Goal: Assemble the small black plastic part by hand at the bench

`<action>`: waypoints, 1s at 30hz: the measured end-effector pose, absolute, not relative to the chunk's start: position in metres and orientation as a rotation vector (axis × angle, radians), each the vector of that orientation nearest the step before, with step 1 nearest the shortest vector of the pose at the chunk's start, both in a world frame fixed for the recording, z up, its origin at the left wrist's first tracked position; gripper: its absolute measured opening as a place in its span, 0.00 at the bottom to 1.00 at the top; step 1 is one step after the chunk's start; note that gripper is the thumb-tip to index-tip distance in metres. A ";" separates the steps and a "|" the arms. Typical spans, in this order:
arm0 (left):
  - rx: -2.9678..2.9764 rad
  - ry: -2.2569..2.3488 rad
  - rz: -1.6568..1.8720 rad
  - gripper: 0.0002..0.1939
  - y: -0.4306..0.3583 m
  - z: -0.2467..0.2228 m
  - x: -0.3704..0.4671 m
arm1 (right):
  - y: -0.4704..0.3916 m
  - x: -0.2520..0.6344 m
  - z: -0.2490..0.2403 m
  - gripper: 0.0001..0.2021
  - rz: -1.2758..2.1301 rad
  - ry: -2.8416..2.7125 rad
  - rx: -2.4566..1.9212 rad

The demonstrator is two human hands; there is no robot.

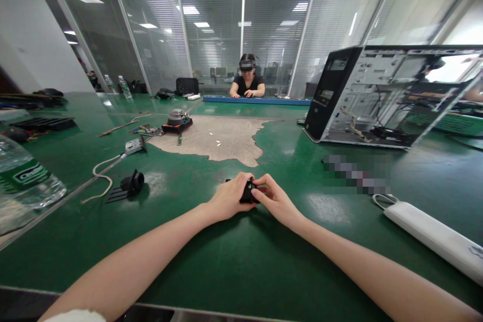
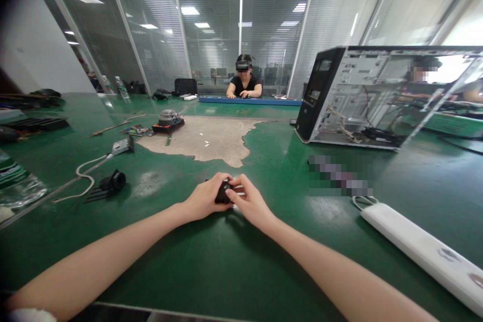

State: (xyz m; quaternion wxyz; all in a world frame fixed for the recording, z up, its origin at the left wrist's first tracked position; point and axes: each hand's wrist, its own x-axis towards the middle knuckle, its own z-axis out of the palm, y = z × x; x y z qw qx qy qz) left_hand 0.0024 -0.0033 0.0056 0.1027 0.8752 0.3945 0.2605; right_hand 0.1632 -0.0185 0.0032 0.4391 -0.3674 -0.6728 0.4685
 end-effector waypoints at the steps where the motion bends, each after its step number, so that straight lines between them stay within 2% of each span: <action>1: 2.582 1.167 0.766 0.29 -0.003 0.006 0.002 | -0.017 0.163 0.002 0.07 1.153 -1.664 -0.934; 5: 2.575 1.170 0.763 0.29 -0.003 0.006 0.002 | -0.014 0.164 -0.001 0.10 1.121 -1.677 -0.989; 15: 2.541 1.170 0.773 0.28 -0.003 0.006 0.003 | -0.019 0.164 0.001 0.06 1.006 -1.741 -0.924; 21: 2.563 1.163 0.768 0.29 -0.002 0.005 0.003 | -0.016 0.165 0.001 0.10 1.062 -1.700 -0.994; 30: 2.543 1.166 0.759 0.28 -0.004 0.007 0.002 | -0.020 0.163 0.004 0.06 0.975 -1.742 -0.932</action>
